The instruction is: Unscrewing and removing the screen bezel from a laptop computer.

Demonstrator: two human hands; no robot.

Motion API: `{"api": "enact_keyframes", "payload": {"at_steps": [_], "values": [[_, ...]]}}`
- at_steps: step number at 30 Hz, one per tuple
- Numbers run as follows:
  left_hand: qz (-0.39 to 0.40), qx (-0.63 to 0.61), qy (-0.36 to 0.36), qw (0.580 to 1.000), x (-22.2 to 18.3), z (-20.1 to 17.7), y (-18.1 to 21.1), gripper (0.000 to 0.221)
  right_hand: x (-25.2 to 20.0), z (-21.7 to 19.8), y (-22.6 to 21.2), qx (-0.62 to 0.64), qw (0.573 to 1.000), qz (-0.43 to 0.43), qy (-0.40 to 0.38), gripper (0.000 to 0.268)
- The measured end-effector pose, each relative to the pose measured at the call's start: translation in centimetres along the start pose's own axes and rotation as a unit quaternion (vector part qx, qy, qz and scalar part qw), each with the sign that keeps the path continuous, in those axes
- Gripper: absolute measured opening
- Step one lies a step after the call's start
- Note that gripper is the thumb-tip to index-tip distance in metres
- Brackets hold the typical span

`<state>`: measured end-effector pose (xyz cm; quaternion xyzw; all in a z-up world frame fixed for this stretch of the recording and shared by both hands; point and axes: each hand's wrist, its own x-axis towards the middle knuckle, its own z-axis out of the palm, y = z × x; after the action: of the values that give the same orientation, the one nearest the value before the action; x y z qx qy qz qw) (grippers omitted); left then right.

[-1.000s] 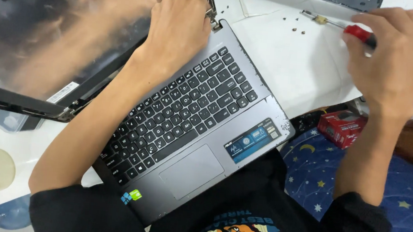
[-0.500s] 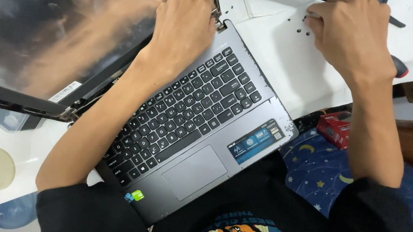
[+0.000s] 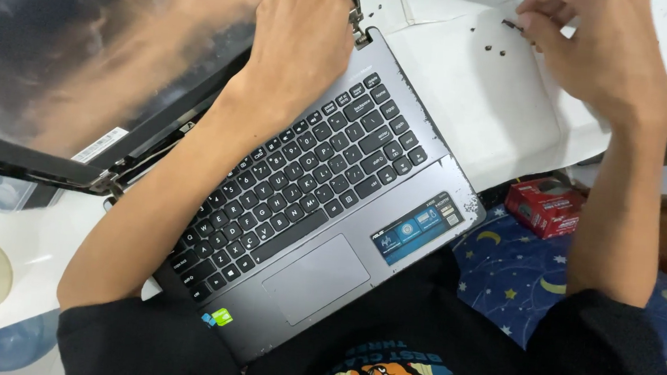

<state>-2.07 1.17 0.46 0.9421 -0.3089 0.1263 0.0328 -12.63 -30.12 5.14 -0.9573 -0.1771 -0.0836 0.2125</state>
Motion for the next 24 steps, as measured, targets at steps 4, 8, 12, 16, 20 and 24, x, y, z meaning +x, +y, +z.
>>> {"api": "enact_keyframes", "payload": {"at_steps": [4,8,12,16,20,24], "values": [[-0.006,-0.013,-0.013,1.0,-0.1,-0.1,0.0,0.009,-1.5,-0.7,1.0,-0.092,0.996,-0.004,-0.012,0.011],[0.001,-0.002,0.002,1.0,-0.2,-0.1,0.0,0.01,-2.1,0.7,2.5,-0.166,0.986,-0.036,0.004,0.008],[-0.001,0.001,-0.001,1.0,-0.2,-0.1,0.0,0.01,-1.5,2.0,2.6,-0.21,0.974,-0.065,0.051,0.008],[-0.004,-0.005,-0.009,1.0,-0.3,-0.4,0.1,0.01,-2.0,0.6,3.4,-0.178,0.977,-0.102,0.066,0.013],[0.0,0.006,-0.006,1.0,-0.2,-0.3,0.0,0.01,-3.5,0.9,3.4,-0.285,0.957,-0.026,0.044,0.012],[0.001,-0.006,-0.013,1.0,-0.3,-0.5,0.0,0.011,-2.8,2.5,2.9,-0.304,0.951,0.002,0.059,0.008]]}}
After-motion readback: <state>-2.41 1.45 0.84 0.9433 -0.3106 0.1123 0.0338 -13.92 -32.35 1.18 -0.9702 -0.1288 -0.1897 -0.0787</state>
